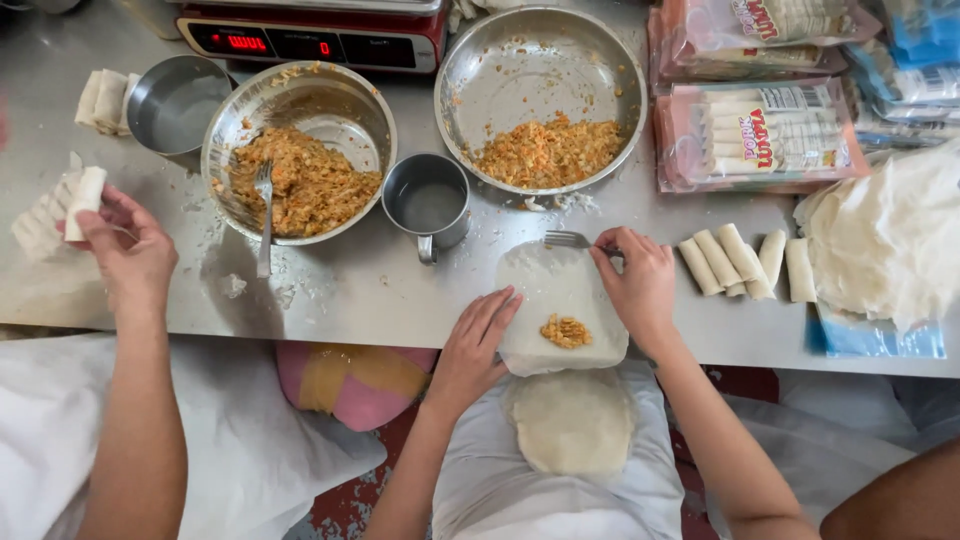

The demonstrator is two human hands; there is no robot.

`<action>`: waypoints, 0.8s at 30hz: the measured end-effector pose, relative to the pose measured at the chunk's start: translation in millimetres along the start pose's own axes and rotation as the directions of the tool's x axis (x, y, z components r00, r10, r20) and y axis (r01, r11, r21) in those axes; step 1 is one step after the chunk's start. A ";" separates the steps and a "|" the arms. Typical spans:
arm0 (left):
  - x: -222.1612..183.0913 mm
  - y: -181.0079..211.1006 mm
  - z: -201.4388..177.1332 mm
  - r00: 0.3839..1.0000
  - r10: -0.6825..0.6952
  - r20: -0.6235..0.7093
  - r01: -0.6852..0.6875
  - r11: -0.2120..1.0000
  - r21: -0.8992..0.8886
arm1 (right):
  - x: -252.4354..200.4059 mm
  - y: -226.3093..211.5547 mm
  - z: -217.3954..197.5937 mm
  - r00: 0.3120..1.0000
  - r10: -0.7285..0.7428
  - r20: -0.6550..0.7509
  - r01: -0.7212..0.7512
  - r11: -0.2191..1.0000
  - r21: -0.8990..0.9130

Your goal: Multiple workers are manually assembling and rolling spring rolls on a production table.

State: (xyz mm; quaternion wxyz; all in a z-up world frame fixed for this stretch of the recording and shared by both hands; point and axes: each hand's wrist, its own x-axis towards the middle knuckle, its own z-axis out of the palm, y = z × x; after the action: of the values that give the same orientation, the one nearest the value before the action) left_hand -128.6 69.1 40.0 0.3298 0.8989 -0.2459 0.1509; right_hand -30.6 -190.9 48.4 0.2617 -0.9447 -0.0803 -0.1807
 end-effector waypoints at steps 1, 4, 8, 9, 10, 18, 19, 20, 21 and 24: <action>1.0 -0.7 -0.6 1.000 -0.001 -0.002 0.001 1.000 0.002 | -0.1 0.4 1.3 1.000 -0.003 0.000 0.003 1.000 0.001; 0.9 -0.6 1.2 1.000 0.013 -0.007 -0.013 1.000 -0.014 | -9.6 2.4 -4.6 1.000 0.003 0.012 -0.004 1.000 0.029; -2.7 -4.6 4.9 1.000 -0.001 0.003 0.001 1.000 -0.010 | -39.7 -1.8 -29.7 0.987 -0.008 0.159 -0.002 0.998 0.062; -3.9 -6.0 6.3 1.000 -0.008 0.013 0.008 1.000 -0.012 | -49.9 -2.2 -35.6 0.977 -0.007 0.211 -0.010 0.996 0.083; -1.8 -2.0 4.7 1.000 -0.009 0.012 0.009 1.000 -0.013 | -52.7 -5.4 -48.2 0.977 -0.007 0.212 -0.010 0.997 0.082; -6.5 14.8 27.4 0.990 0.061 -0.130 -0.065 0.998 -0.028 | -56.5 -8.8 -57.9 0.913 -0.031 0.407 0.001 0.997 0.074; -6.5 8.7 28.4 0.989 0.064 -0.133 -0.068 0.997 -0.026 | -38.7 -9.6 -72.0 0.914 -0.033 0.404 0.004 0.997 0.074; -8.6 2.8 28.6 0.992 0.069 -0.105 -0.081 0.990 -0.116 | -21.9 -11.3 -85.4 0.896 -0.060 0.441 0.031 0.997 0.072; -10.9 -2.8 29.0 0.994 0.078 -0.077 -0.092 0.974 -0.205 | -5.4 -12.9 -98.9 0.875 -0.086 0.477 0.059 0.996 0.072; 17.4 -17.3 27.1 0.994 0.052 -0.099 -0.075 0.966 -0.248 | 56.4 -17.6 -81.7 0.940 -0.208 0.272 0.224 0.974 -0.031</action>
State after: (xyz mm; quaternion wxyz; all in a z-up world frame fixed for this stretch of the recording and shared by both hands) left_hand -101.7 56.5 18.6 0.4468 0.8336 -0.2766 0.1701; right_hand -7.4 -215.5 143.4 0.1979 -0.9535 -0.2123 -0.0817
